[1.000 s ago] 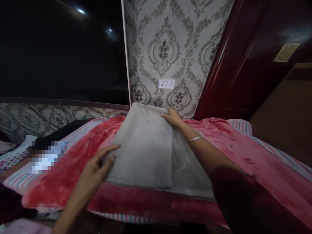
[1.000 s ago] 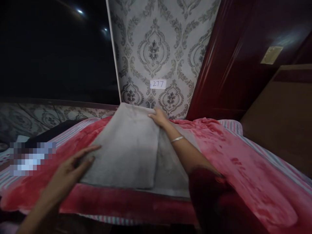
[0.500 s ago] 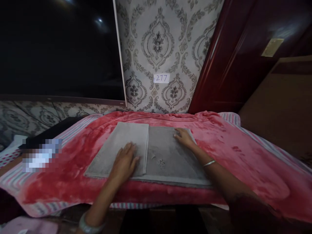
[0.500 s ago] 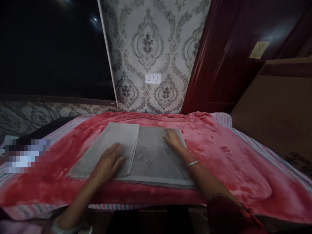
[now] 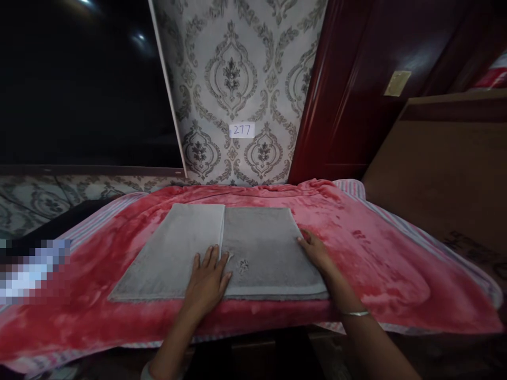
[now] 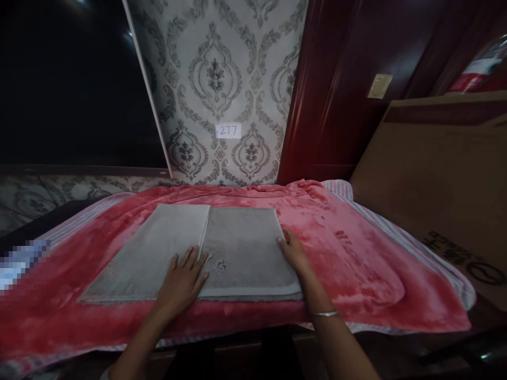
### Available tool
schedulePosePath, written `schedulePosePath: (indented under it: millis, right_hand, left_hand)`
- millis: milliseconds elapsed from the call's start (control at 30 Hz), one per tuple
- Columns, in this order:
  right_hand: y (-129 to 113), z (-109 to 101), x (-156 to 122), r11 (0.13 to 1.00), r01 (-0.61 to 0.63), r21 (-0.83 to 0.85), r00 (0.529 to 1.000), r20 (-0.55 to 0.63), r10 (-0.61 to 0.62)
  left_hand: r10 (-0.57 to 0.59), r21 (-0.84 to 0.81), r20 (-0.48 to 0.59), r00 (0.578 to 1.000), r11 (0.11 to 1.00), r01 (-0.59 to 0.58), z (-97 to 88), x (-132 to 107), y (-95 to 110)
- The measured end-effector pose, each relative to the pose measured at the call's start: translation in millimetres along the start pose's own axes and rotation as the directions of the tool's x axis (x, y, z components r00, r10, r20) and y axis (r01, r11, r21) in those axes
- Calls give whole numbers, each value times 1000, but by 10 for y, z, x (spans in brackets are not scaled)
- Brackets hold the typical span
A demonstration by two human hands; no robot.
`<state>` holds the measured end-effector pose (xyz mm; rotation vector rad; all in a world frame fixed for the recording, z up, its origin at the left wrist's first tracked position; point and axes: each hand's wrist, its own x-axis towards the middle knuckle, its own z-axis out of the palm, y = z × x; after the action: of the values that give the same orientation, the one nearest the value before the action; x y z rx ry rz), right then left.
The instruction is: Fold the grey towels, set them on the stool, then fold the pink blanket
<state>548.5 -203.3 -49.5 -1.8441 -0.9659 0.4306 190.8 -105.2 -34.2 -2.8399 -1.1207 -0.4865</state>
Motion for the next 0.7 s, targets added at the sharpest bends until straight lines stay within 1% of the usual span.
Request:
schedulePosePath:
  millis: [33,100,167,233,333,500,567,700]
  right_hand:
    - [-18,-26,-44,993,-20,120,998,53,14]
    - [-48,-71,-152,939,-81,335,987,160,28]
    - [-66,-106,-262,886,-144,440,975,214,52]
    - [-75,-131,-345,870,-173,462,972,222,75]
    - [-99,-158,-403,883,-160,441,972,226,63]
    - [-207,-197,-437,883,-130,452,966,259,10]
    - [-259,-208,-462,871,-154,467,956,294,12]
    - [-331,-199,-487,820,-267,507,926,369,74]
  left_hand:
    - [10,-4,4,1000,1000,-10,-9,0,5]
    - [62,-25,7,998,998,-62,-3,-10,28]
    - [127,-50,-3,992,991,-127,35,-30,67]
    - [157,-51,-22,987,986,-158,89,-54,115]
    - [157,-31,-55,986,987,-159,150,-83,167]
    - [226,-35,-45,973,973,-228,123,-104,178]
    - [224,-39,-25,974,974,-225,88,-107,187]
    - [216,-75,6,976,974,-215,34,-125,225]
